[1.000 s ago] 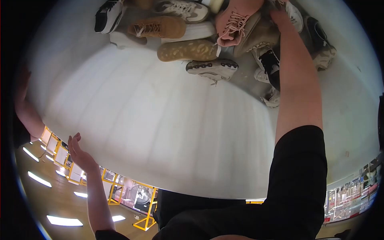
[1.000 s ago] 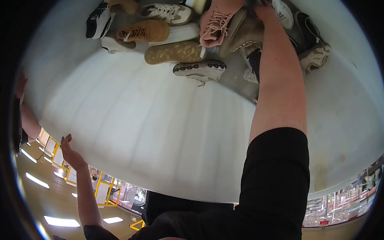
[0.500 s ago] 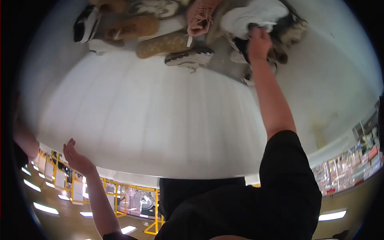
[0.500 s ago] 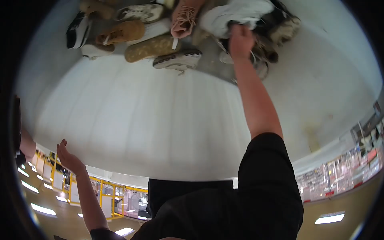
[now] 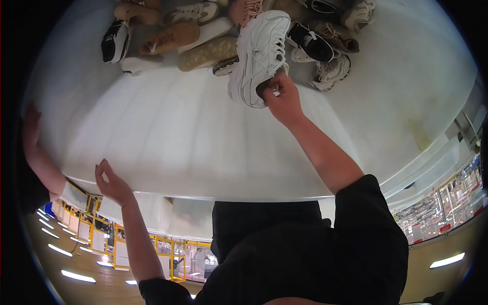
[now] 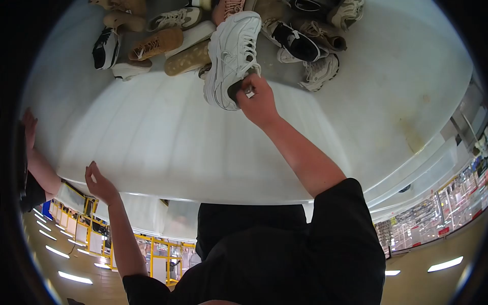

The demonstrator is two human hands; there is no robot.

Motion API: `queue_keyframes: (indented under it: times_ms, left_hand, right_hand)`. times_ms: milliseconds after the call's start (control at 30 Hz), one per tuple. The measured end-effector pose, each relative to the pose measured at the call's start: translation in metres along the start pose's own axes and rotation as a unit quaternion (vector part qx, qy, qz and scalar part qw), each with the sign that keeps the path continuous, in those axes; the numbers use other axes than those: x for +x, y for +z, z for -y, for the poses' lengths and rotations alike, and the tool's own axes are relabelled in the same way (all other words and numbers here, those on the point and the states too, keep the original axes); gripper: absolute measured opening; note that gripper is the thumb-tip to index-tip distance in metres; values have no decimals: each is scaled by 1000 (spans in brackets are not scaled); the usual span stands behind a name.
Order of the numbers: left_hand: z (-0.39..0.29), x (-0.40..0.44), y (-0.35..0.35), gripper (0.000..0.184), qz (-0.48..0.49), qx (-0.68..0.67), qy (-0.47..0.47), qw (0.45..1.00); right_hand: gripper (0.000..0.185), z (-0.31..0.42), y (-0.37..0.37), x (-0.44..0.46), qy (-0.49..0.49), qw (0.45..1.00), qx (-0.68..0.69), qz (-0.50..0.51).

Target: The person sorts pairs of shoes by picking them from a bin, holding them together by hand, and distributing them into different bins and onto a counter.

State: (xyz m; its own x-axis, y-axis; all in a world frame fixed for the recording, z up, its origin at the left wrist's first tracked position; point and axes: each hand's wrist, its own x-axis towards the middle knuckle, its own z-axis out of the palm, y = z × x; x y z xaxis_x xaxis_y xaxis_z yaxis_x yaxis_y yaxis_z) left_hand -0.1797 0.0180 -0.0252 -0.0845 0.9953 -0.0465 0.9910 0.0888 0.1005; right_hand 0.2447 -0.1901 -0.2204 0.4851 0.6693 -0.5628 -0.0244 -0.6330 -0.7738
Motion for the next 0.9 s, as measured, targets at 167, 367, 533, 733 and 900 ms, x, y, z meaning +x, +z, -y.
queue_keyframes:
  times_ms: [167,367,533,733,900]
  left_hand:
    - [-68,-14,1,37,134,81,216,964]
    - [-215,-95,54,99,448,-323,79,830]
    - [-230,-88,92,96,515,-335,-132,778]
    - [-244,-106,102,89,434,-362,-140,813]
    - [-252,-107,137,94,370,-338,-33,865]
  right_hand:
    - [18,30,-12,-18,-29,999,20,20]
    - [23,83,-23,-58,-56,974,10,219]
    - [35,35,-42,-46,-68,969,152,182]
    - [39,-207,-116,58,103,919,-378,-45]
    - [43,-306,-163,146,-42,694,-718,27]
